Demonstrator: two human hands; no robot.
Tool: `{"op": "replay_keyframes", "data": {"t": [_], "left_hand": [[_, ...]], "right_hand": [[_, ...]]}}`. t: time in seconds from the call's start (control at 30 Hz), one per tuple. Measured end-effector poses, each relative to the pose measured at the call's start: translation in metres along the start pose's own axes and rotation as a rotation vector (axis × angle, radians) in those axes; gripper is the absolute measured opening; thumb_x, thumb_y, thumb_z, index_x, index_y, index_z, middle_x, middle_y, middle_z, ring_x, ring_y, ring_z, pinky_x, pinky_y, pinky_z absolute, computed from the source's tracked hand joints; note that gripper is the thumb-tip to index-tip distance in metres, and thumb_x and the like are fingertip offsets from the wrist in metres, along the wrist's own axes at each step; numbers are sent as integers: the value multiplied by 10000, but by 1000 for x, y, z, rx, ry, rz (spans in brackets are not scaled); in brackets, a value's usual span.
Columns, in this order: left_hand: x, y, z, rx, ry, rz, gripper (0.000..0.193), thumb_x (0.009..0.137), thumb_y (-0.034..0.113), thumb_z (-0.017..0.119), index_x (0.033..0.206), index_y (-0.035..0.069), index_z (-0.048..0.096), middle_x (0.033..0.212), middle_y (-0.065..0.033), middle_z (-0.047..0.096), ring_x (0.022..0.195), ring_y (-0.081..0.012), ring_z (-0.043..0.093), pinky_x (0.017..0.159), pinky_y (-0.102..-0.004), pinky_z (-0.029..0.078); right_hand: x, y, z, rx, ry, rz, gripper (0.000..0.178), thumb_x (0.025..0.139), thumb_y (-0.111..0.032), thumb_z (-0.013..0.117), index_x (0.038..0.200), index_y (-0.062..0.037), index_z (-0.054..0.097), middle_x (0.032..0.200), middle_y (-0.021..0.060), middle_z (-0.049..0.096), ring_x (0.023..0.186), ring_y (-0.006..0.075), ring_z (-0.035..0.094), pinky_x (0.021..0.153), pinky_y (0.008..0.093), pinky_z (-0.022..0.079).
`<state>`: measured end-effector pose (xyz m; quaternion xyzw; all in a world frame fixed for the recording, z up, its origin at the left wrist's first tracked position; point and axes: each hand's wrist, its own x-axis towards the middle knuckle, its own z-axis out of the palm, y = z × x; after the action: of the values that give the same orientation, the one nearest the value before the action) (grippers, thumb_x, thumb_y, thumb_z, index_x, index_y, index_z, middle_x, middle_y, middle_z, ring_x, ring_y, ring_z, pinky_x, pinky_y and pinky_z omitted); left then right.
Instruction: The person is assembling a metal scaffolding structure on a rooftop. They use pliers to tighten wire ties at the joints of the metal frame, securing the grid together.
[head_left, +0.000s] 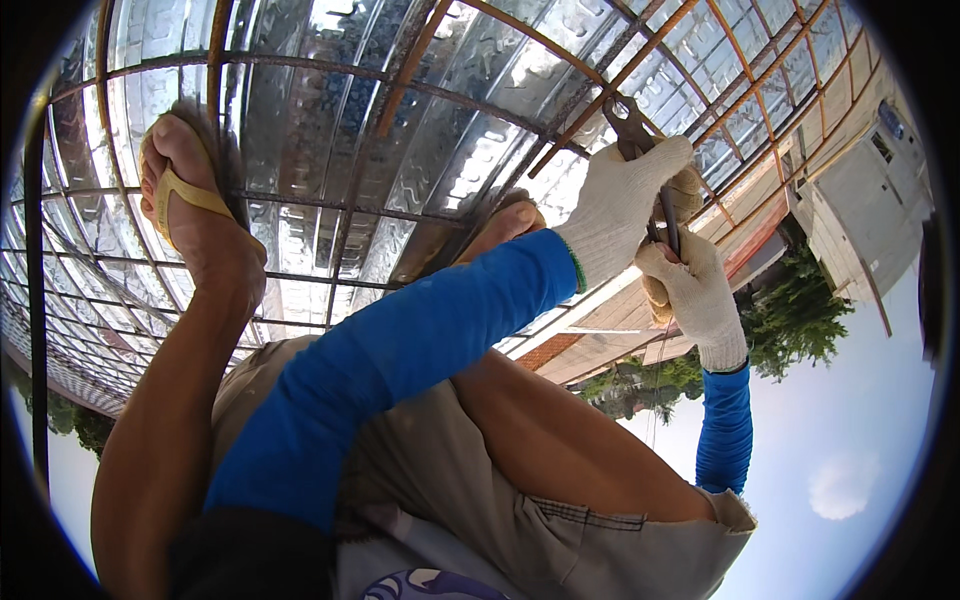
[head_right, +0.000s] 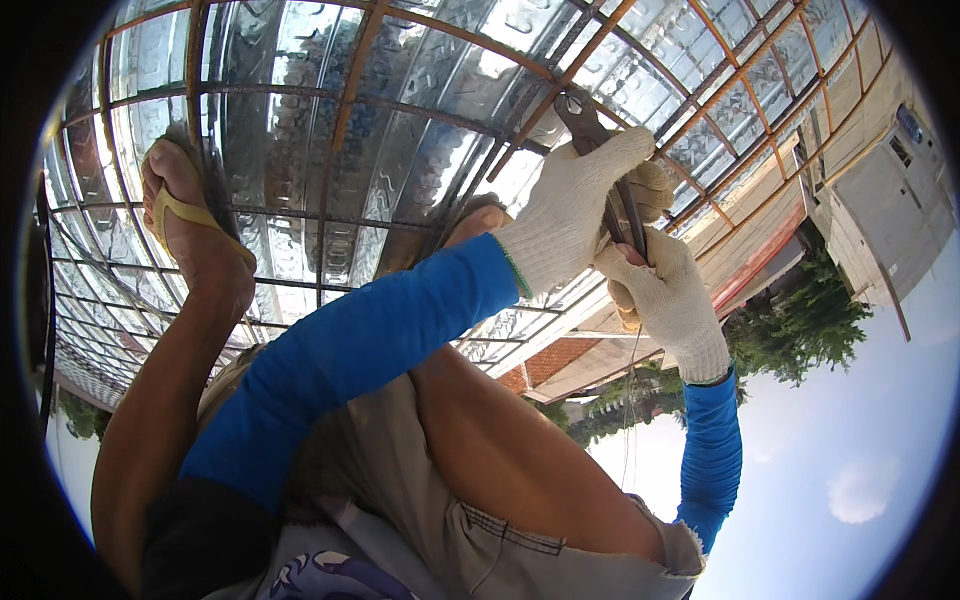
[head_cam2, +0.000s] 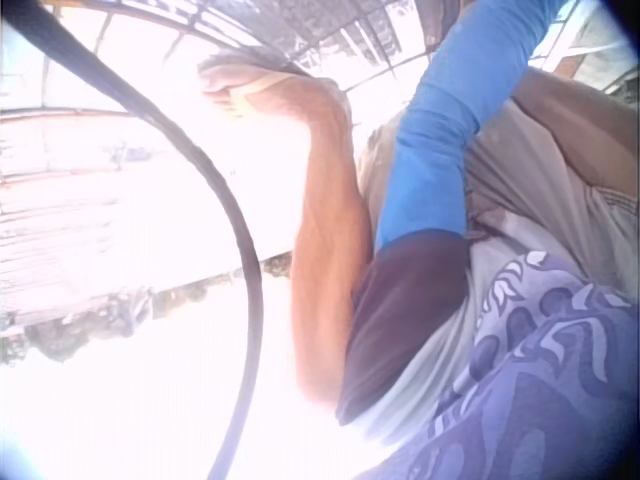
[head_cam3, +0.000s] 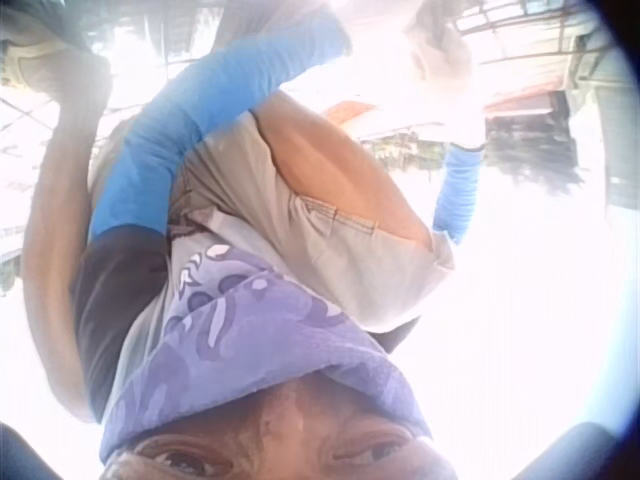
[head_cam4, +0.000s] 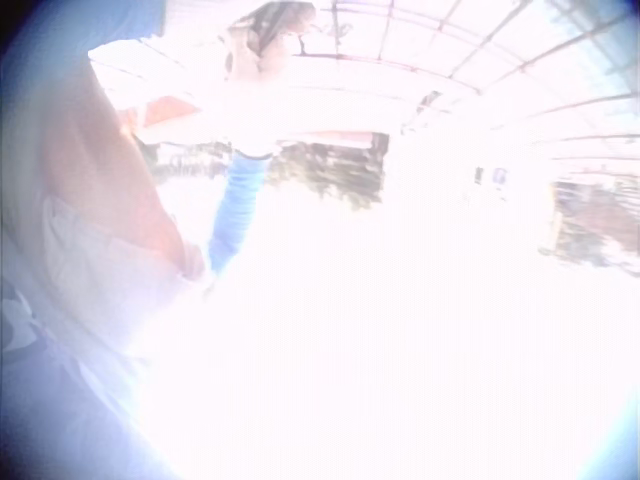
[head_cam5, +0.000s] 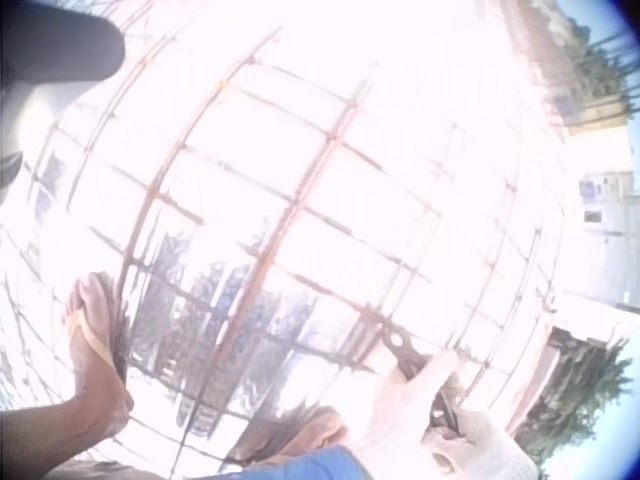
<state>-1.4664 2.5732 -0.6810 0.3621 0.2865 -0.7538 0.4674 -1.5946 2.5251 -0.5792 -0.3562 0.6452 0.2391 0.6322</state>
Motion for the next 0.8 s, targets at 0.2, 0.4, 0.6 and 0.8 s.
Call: {"op": "replay_keyframes", "data": {"t": [0.2,0.4,0.6,0.8], "left_hand": [[2,-10,16,-234,7,41,271,1016,278,744,955,23,680,697,-46,612,555,-176,607,500,-348,526],[0,-1,38,-67,281,64,284,1011,294,745,945,32,657,676,-39,591,538,-168,590,478,-341,506],[-15,10,39,92,325,51,302,999,309,760,959,31,650,686,-42,601,541,-167,605,477,-335,517],[-10,10,19,14,198,10,323,987,325,776,972,30,644,696,-44,611,544,-167,620,476,-329,528]], "right_hand": [[1,1,-15,48,-42,32,229,1005,-202,764,1027,-19,627,693,-16,535,548,89,467,498,286,414],[-5,24,-2,-931,303,-417,438,945,-177,799,1265,26,579,843,125,701,643,235,693,571,335,573],[-2,47,13,-1032,373,-341,438,985,-198,744,1311,26,555,851,166,722,686,286,731,602,356,602],[11,30,-27,-215,-117,-56,251,994,-211,776,1104,-8,677,827,31,657,750,93,550,691,293,478]]}}
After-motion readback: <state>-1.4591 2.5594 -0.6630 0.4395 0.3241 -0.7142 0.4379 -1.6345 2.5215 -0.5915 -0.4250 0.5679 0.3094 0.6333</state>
